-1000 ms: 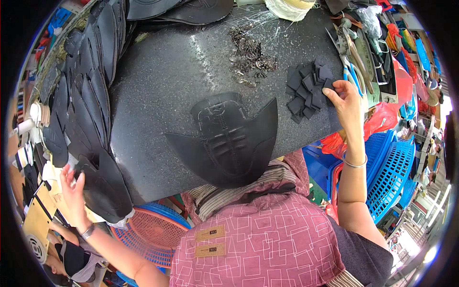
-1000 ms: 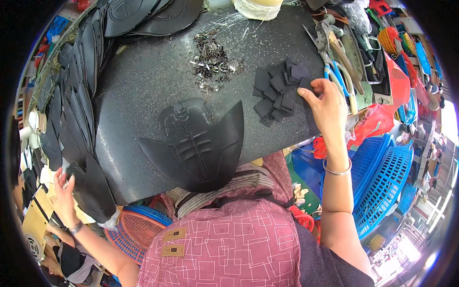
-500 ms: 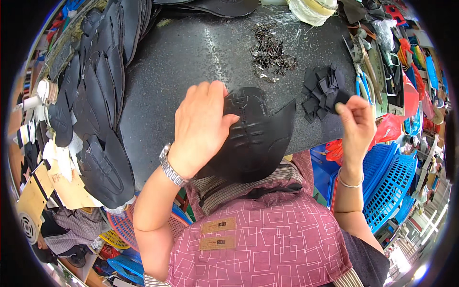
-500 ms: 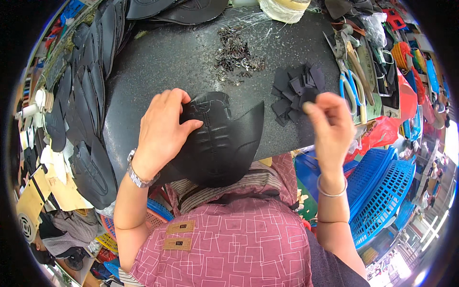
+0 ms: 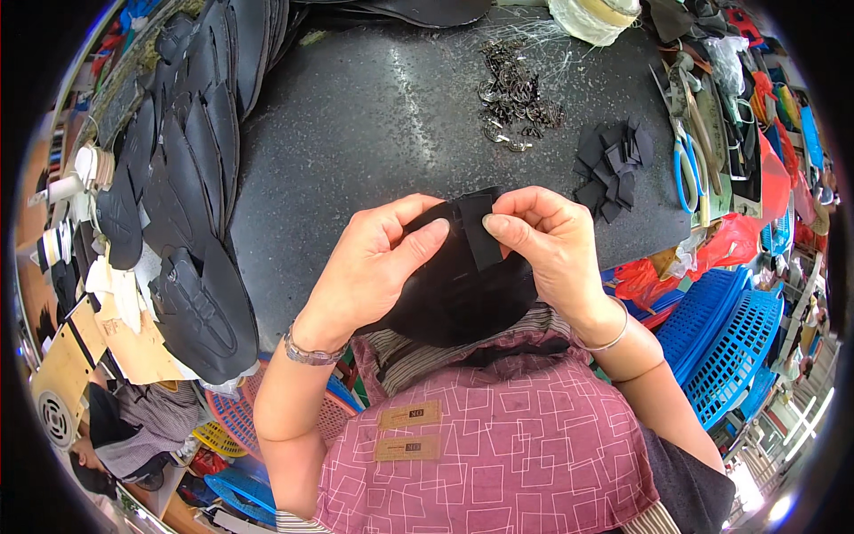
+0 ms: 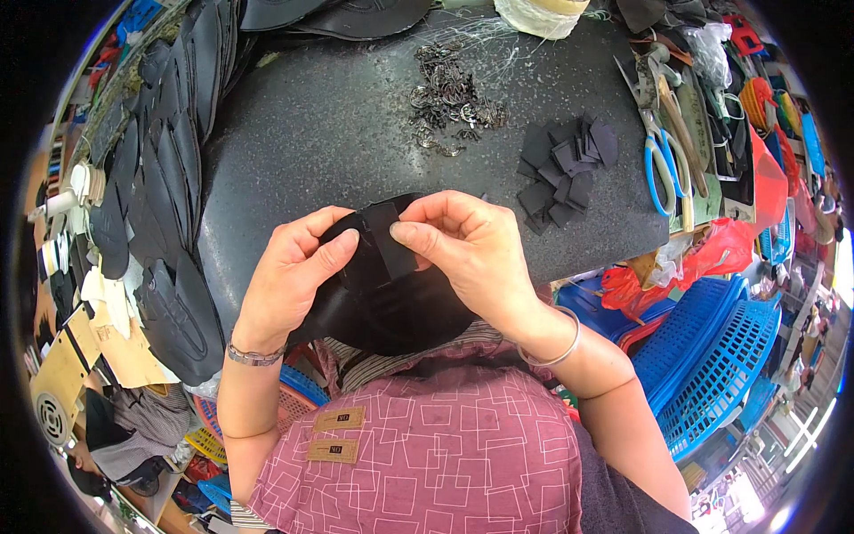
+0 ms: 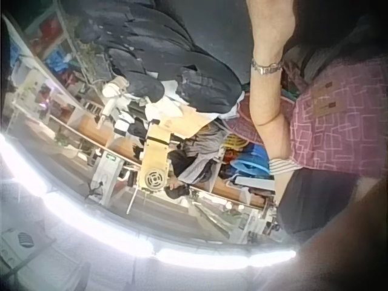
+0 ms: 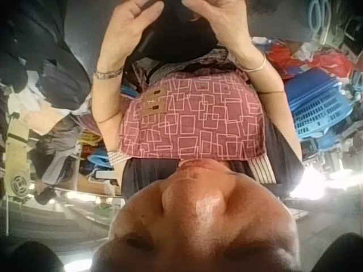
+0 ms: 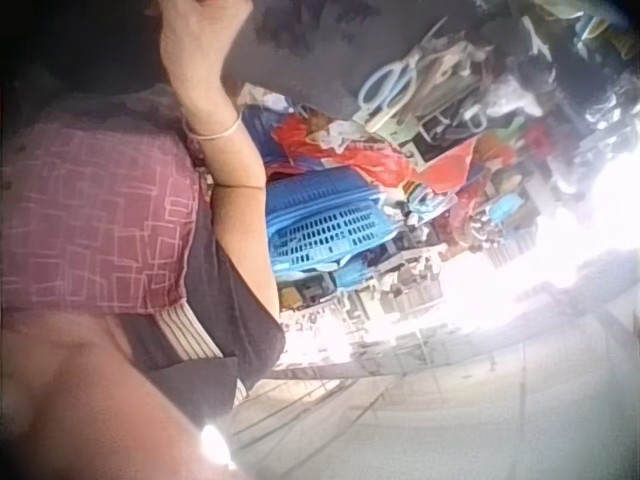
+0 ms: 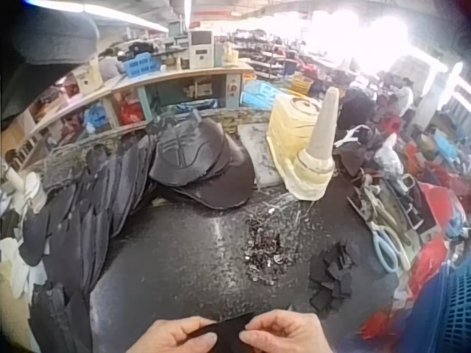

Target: The person assembles black shoe upper components by attaching small leather patches to larger sections with adhesive, using a scraper to spread the adhesive.

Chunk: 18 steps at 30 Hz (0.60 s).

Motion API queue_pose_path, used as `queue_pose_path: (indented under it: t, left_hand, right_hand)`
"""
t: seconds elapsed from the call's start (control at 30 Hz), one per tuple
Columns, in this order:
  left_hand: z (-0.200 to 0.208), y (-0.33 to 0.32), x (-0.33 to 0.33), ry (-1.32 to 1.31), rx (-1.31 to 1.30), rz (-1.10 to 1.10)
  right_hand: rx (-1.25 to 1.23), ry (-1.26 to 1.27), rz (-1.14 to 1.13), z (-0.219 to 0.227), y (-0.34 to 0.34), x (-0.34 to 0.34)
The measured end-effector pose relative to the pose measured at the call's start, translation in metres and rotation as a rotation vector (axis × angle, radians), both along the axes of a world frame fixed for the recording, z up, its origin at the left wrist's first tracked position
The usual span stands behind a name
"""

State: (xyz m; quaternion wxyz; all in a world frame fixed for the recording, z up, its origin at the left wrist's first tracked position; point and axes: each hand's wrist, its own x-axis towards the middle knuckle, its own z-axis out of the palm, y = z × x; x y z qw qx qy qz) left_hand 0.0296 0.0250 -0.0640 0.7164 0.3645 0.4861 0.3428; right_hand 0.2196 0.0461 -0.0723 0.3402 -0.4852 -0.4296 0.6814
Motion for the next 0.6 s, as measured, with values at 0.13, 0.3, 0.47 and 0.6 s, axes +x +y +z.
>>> queue_pose_path:
  t: [0.13, 0.3, 0.47, 0.6]
  left_hand:
    - [0.0047, 0.001, 0.0, -0.002, -0.015, -0.009]
    - [0.007, -0.0008, 0.0024, -0.008, -0.02, 0.017]
    - [0.0081, 0.0, 0.0024, 0.026, -0.005, -0.002]
    - [0.0099, -0.0007, 0.0085, 0.1, 0.013, 0.06]
  right_hand:
    - [-0.007, 0.028, -0.023, -0.0015, -0.0011, -0.0049]
    - [-0.015, 0.008, -0.043, -0.0001, -0.0033, -0.0072]
    - [-0.004, 0.007, -0.061, -0.001, -0.004, -0.0075]
    - [0.005, -0.01, -0.068, -0.0019, -0.0049, -0.0096]
